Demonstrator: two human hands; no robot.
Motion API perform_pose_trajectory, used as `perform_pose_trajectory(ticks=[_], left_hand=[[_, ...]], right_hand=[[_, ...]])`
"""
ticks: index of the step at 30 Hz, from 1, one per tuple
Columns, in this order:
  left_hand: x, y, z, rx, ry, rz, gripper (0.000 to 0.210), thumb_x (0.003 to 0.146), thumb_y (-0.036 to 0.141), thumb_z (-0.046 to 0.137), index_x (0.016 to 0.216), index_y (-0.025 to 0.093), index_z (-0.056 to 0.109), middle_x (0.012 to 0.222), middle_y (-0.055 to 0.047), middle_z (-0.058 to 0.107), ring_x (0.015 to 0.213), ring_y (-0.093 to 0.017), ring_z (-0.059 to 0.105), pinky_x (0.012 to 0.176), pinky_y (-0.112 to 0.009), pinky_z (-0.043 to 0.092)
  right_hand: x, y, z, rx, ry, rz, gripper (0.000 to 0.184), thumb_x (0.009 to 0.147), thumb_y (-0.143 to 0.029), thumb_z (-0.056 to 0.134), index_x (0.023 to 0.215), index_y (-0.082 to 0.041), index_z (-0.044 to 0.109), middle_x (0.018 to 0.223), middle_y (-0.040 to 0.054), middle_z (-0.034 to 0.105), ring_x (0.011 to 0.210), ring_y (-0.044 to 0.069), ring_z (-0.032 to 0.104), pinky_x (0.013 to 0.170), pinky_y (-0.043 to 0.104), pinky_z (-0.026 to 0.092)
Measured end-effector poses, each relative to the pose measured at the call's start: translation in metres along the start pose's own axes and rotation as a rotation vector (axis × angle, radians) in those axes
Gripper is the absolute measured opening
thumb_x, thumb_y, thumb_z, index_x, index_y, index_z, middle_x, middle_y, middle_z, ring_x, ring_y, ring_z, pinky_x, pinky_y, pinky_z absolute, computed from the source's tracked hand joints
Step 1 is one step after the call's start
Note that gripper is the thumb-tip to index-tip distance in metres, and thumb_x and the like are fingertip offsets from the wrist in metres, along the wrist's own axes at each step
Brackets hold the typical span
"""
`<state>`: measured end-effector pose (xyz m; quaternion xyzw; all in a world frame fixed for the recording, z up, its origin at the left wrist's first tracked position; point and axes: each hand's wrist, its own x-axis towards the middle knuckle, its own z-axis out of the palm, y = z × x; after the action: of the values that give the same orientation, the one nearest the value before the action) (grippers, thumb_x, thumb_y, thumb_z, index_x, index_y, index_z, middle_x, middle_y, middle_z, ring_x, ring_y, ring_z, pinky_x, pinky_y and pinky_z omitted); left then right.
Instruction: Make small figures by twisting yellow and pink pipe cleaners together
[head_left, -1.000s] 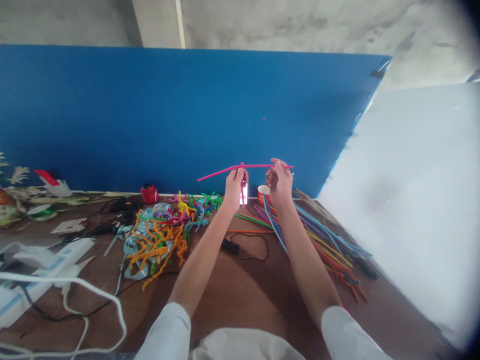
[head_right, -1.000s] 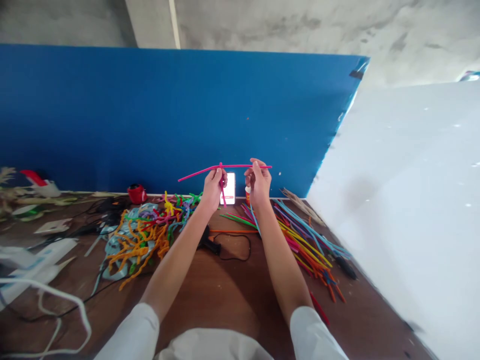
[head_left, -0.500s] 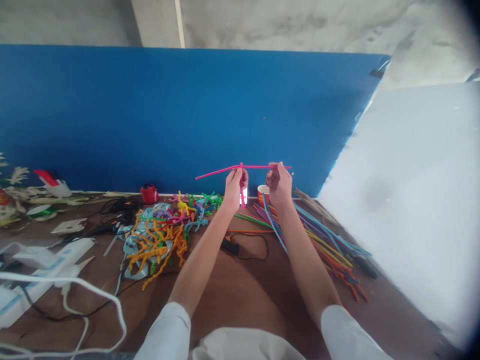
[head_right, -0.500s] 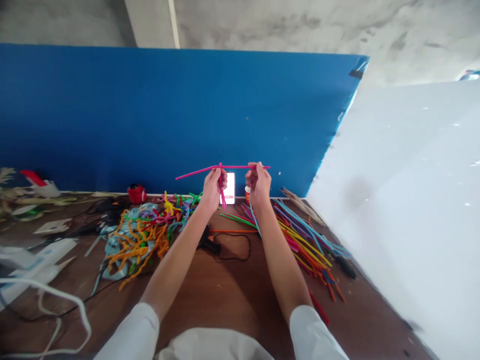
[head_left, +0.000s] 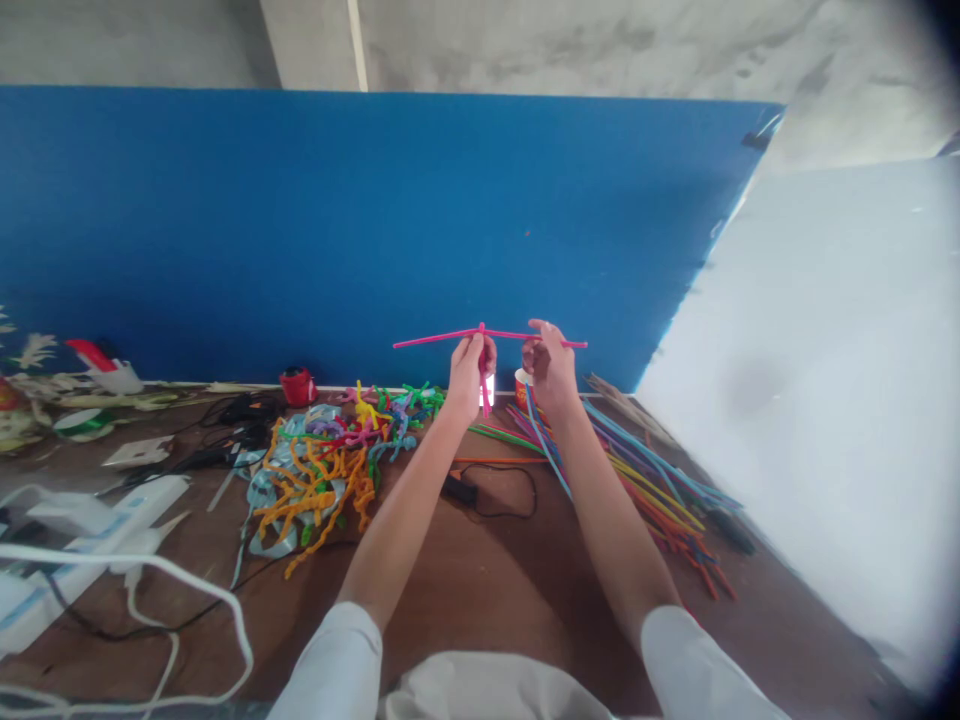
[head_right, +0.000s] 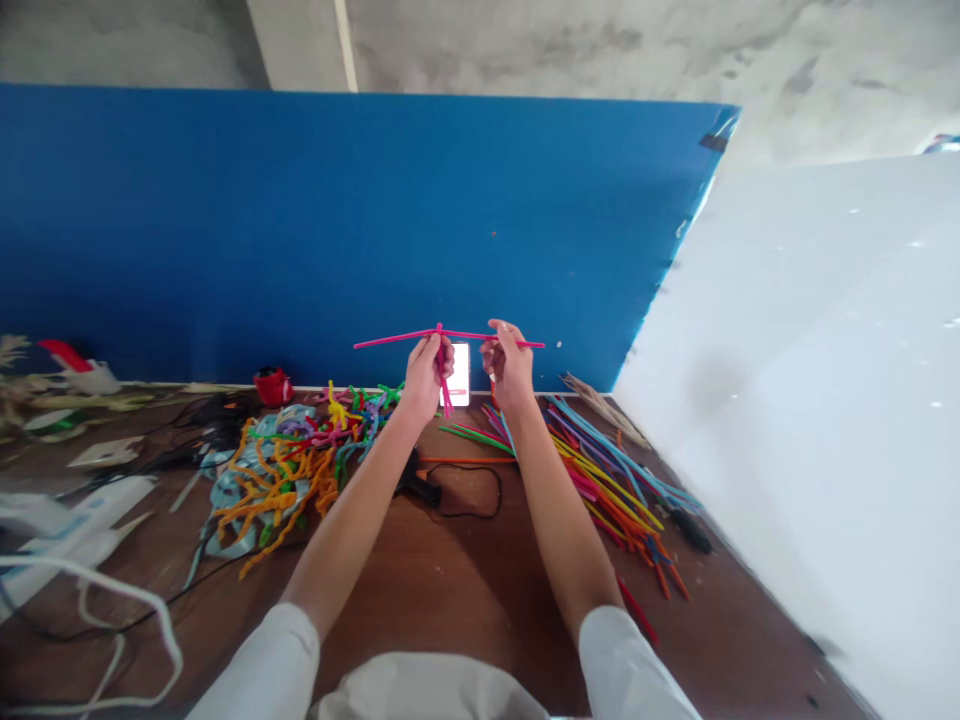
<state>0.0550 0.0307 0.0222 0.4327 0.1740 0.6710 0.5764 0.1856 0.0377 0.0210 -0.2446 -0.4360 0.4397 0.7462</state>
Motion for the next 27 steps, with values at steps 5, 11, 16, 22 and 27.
perform_pose_trajectory(ticks=[5, 11, 16, 22, 27], left_hand=[[-0.0035, 0.0052, 0.0027, 0.024, 0.014, -0.039, 0.027, 0.092, 0.037, 0.061, 0.076, 0.017, 0.052, 0.063, 0.004, 0.05, 0.046, -0.003, 0.039, 0.043, -0.019, 0.023], [-0.0041, 0.0056, 0.0025, 0.082, 0.06, -0.057, 0.033, 0.09, 0.044, 0.062, 0.075, 0.019, 0.047, 0.059, 0.007, 0.041, 0.041, -0.002, 0.028, 0.039, -0.019, 0.012], [-0.0041, 0.0052, 0.0014, 0.105, 0.073, -0.059, 0.032, 0.09, 0.046, 0.062, 0.078, 0.019, 0.05, 0.054, 0.01, 0.029, 0.039, -0.002, 0.021, 0.039, -0.019, 0.009], [-0.0051, 0.0061, 0.0013, 0.13, 0.112, -0.001, 0.033, 0.089, 0.045, 0.064, 0.077, 0.021, 0.047, 0.054, 0.01, 0.026, 0.04, -0.003, 0.021, 0.038, -0.019, 0.011], [-0.0064, 0.0075, 0.0016, 0.147, 0.107, 0.05, 0.027, 0.089, 0.046, 0.063, 0.098, 0.02, 0.061, 0.055, 0.011, 0.022, 0.041, -0.004, 0.018, 0.039, -0.02, 0.01]], right_hand=[[-0.0063, 0.0012, 0.0059, -0.033, -0.065, -0.008, 0.036, 0.081, -0.056, 0.07, 0.091, -0.022, 0.066, 0.062, -0.0051, 0.061, 0.045, 0.006, 0.046, 0.04, 0.02, 0.03], [-0.0081, -0.0004, 0.0064, -0.108, -0.09, -0.033, 0.042, 0.083, -0.063, 0.066, 0.08, -0.021, 0.064, 0.06, -0.0039, 0.061, 0.045, 0.006, 0.048, 0.041, 0.02, 0.032], [-0.0083, -0.0002, 0.0066, -0.098, -0.122, -0.062, 0.042, 0.085, -0.063, 0.064, 0.08, -0.021, 0.066, 0.06, -0.0029, 0.062, 0.045, 0.006, 0.048, 0.041, 0.02, 0.032], [-0.0094, -0.0031, 0.0074, -0.125, -0.132, -0.061, 0.044, 0.086, -0.064, 0.062, 0.078, -0.021, 0.065, 0.059, -0.0028, 0.062, 0.045, 0.007, 0.048, 0.042, 0.021, 0.033], [-0.008, -0.003, 0.006, -0.159, -0.138, -0.069, 0.045, 0.085, -0.066, 0.061, 0.077, -0.021, 0.065, 0.058, -0.0022, 0.062, 0.045, 0.007, 0.048, 0.042, 0.022, 0.033]])
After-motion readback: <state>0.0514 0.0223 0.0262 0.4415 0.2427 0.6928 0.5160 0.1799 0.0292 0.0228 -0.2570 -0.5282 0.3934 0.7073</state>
